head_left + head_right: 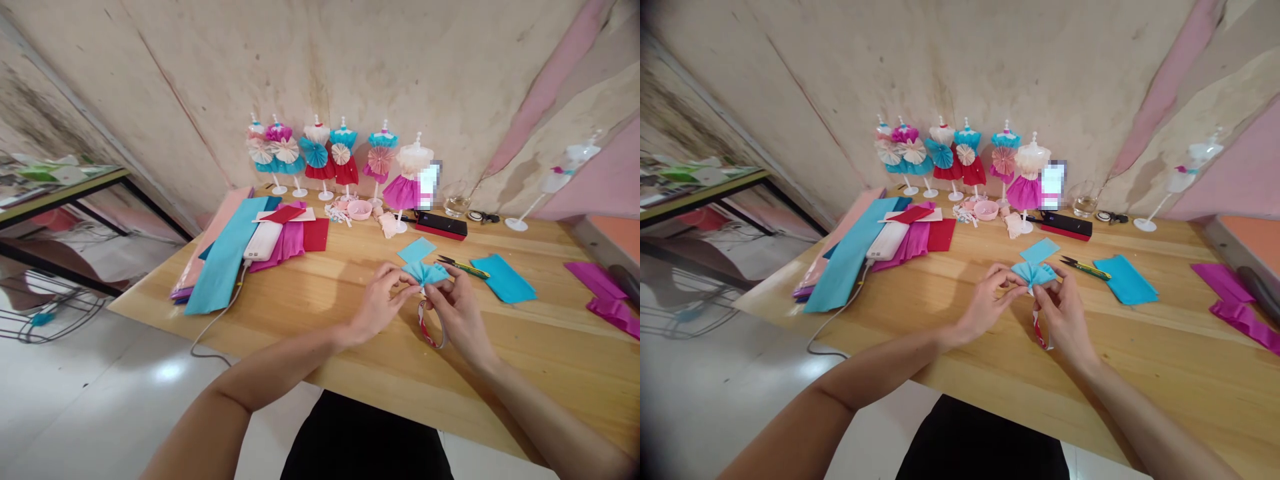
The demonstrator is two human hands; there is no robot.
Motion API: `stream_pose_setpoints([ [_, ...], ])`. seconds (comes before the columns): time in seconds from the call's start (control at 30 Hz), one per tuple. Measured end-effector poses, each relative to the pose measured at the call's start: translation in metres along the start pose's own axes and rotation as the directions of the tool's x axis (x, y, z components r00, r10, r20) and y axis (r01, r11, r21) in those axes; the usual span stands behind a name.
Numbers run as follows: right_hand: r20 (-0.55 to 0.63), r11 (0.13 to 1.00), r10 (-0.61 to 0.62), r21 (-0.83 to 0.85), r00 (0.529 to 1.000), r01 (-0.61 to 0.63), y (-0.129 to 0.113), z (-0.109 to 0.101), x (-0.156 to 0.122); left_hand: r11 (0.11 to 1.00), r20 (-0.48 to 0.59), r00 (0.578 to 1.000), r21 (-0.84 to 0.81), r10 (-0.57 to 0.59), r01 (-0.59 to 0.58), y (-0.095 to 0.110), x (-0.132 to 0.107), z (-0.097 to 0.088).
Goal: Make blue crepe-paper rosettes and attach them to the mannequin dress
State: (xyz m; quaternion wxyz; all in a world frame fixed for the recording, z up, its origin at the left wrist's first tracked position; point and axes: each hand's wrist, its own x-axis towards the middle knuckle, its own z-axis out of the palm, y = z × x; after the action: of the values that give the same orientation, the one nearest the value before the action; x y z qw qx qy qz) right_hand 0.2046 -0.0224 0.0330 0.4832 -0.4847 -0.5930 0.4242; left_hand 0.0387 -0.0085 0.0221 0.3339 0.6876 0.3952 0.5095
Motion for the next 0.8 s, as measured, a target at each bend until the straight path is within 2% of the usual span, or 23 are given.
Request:
stream_pose_setpoints([
  [0.23, -0.020, 0.987, -0.105, -0.123, 0.994, 0.102, 0.007, 0.001, -0.003, 0.995, 0.042, 0.995, -0.027, -0.094, 0.095, -0.007, 0.003, 0.002],
  [0.37, -0.015, 0.982, -0.101, -0.161, 0.995, 0.097, 0.008, 0.000, -0.001, 0.992, 0.061, 0.992, -0.061, -0.106, 0.110, -0.011, 0.004, 0.002],
  [0.5, -0.004, 0.977, -0.111, -0.182, 0.994, 0.108, 0.007, -0.001, 0.000, 0.966, 0.103, 0.973, -0.131, -0.208, 0.221, -0.015, 0.004, 0.005],
  [0.57, -0.002, 0.980, -0.115, -0.163, 0.993, 0.113, 0.007, -0.001, -0.001, 0.919, 0.143, 0.949, -0.244, -0.280, 0.308, -0.018, 0.005, 0.008],
  [0.67, 0.010, 0.992, -0.102, -0.079, 0.995, 0.102, 0.008, -0.001, -0.002, 0.799, 0.169, 0.916, -0.449, -0.364, 0.400, -0.023, 0.007, 0.012],
  [0.8, -0.026, 0.992, -0.007, 0.129, 1.000, 0.010, 0.009, -0.002, 0.001, 0.694, 0.120, 0.906, -0.605, -0.406, 0.391, -0.028, 0.009, 0.015],
])
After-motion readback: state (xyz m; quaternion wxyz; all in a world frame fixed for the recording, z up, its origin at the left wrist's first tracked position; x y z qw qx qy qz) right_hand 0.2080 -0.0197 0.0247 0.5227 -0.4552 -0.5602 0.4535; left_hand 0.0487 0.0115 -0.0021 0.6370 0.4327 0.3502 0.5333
